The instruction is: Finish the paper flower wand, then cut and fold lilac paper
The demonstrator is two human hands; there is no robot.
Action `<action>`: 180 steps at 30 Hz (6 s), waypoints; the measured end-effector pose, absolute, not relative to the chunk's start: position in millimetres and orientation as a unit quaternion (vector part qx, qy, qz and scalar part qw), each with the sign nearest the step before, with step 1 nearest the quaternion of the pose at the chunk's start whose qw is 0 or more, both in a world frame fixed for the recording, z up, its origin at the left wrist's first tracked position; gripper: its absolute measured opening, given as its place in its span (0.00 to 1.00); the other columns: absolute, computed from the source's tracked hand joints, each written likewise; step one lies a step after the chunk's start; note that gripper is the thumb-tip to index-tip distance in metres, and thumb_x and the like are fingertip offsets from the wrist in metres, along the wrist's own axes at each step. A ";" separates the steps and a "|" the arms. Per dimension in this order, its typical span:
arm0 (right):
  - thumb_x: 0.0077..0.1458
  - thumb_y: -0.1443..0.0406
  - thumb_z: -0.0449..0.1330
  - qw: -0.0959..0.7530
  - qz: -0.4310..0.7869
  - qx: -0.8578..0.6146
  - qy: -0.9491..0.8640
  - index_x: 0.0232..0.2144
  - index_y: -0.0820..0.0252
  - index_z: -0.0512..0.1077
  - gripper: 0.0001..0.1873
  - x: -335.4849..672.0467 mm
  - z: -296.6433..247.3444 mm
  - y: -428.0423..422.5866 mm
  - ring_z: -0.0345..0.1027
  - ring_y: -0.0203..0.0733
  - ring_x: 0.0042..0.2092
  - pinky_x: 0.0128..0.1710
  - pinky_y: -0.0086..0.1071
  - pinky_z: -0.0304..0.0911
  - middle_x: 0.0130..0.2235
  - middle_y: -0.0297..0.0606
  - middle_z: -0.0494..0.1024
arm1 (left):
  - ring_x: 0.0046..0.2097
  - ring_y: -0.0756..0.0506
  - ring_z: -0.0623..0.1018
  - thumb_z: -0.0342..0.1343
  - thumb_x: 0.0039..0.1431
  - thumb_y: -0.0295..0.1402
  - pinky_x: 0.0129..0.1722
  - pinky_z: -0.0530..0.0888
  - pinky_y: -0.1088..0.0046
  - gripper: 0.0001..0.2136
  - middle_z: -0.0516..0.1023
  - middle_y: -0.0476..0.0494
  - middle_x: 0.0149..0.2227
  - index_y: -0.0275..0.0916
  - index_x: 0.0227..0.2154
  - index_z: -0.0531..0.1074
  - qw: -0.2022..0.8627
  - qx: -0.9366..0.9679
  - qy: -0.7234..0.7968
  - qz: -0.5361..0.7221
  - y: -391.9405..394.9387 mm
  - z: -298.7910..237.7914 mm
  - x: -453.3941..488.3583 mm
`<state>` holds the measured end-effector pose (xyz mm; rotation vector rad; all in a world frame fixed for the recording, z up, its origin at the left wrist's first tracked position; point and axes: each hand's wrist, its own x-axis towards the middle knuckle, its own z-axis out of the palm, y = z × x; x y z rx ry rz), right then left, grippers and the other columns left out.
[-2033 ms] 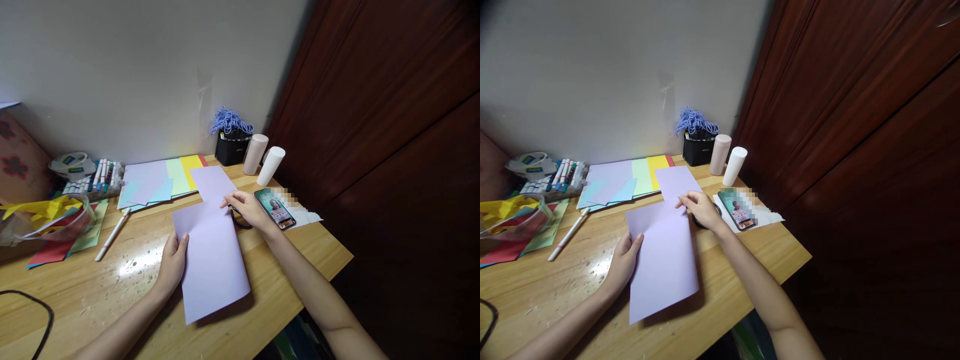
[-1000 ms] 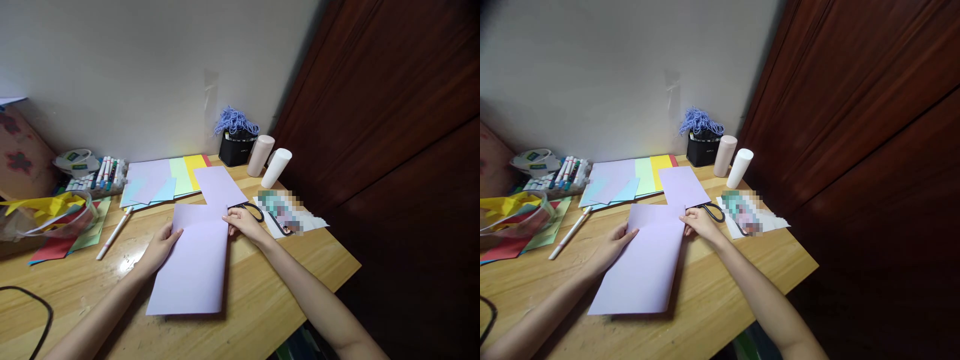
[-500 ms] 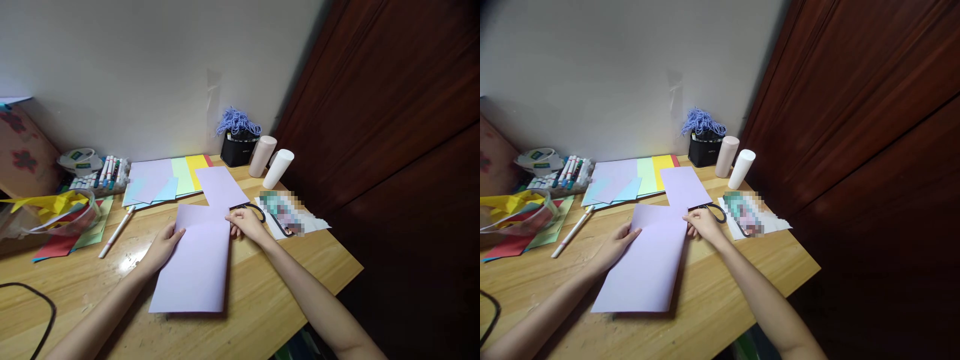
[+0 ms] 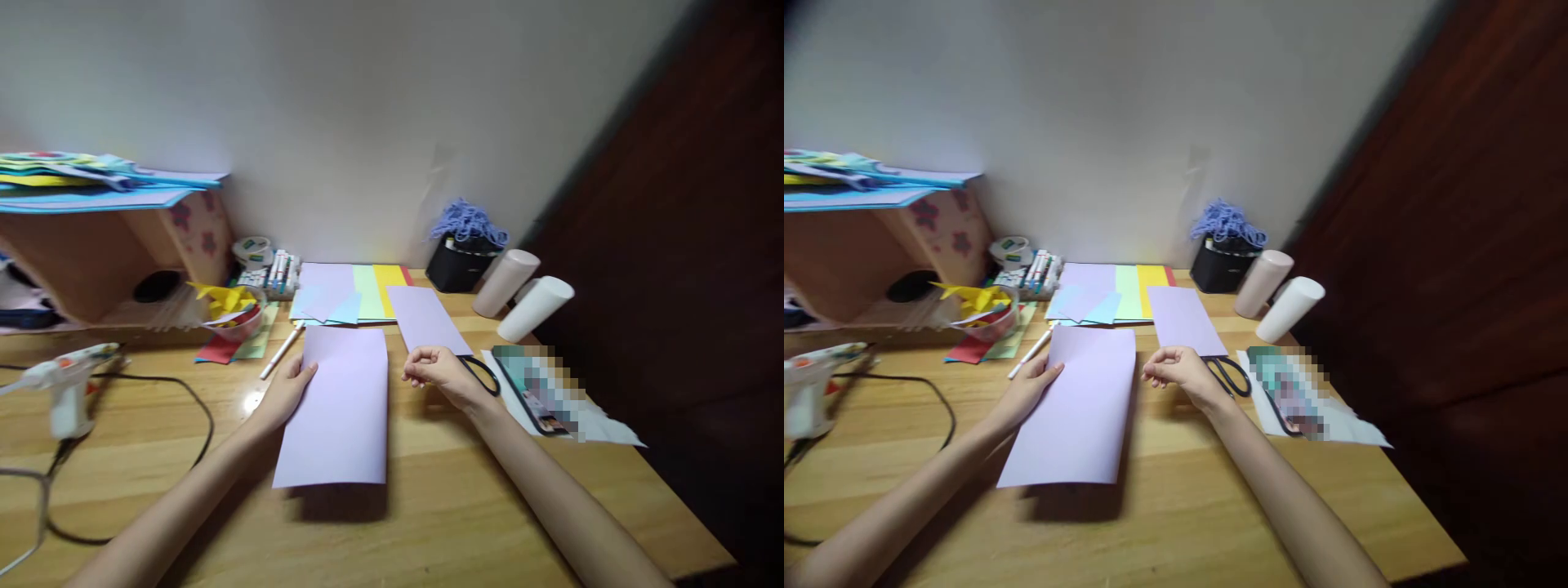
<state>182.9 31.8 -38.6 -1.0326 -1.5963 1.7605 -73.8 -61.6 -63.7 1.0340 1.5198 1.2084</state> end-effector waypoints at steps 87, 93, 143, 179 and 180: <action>0.46 0.51 0.58 0.303 0.691 -0.449 -0.478 0.29 0.61 0.67 0.19 210.6 -58.3 22.8 0.66 0.34 0.25 0.24 0.26 0.62 0.24 0.34 0.71 | 0.34 0.44 0.74 0.56 0.47 0.44 0.31 0.69 0.71 0.21 0.76 0.42 0.36 0.34 0.41 0.67 0.580 0.402 0.529 0.471 -35.1 -73.5 -16.1; 0.44 0.55 0.61 0.238 0.691 -0.445 -0.517 0.32 0.65 0.72 0.18 209.6 -53.6 9.4 0.68 0.36 0.29 0.29 0.29 0.62 0.29 0.38 0.76 | 0.29 0.46 0.73 0.56 0.47 0.44 0.26 0.67 0.73 0.18 0.76 0.43 0.30 0.33 0.35 0.68 0.598 0.363 0.552 0.453 -34.5 -68.5 -18.2; 0.46 0.53 0.60 0.170 0.700 -0.450 -0.528 0.28 0.63 0.69 0.17 217.3 -64.1 15.2 0.67 0.38 0.29 0.28 0.30 0.61 0.28 0.37 0.74 | 0.23 0.51 0.67 0.55 0.47 0.46 0.22 0.58 0.76 0.17 0.70 0.48 0.22 0.35 0.24 0.67 0.606 0.417 0.577 0.354 -30.4 -74.1 -21.2; 0.50 0.53 0.56 0.212 0.671 -0.437 -0.560 0.23 0.63 0.68 0.18 211.2 -59.5 11.6 0.71 0.39 0.24 0.24 0.29 0.63 0.21 0.37 0.77 | 0.19 0.49 0.73 0.53 0.52 0.39 0.21 0.70 0.74 0.12 0.73 0.48 0.18 0.35 0.31 0.62 0.600 0.422 0.542 0.411 -30.6 -77.3 -13.1; 0.51 0.53 0.56 0.197 0.675 -0.430 -0.566 0.24 0.64 0.68 0.19 211.8 -60.6 11.6 0.71 0.38 0.24 0.24 0.28 0.63 0.22 0.38 0.77 | 0.18 0.50 0.72 0.52 0.52 0.39 0.19 0.69 0.76 0.11 0.72 0.49 0.17 0.35 0.30 0.61 0.589 0.427 0.547 0.414 -31.4 -77.1 -12.2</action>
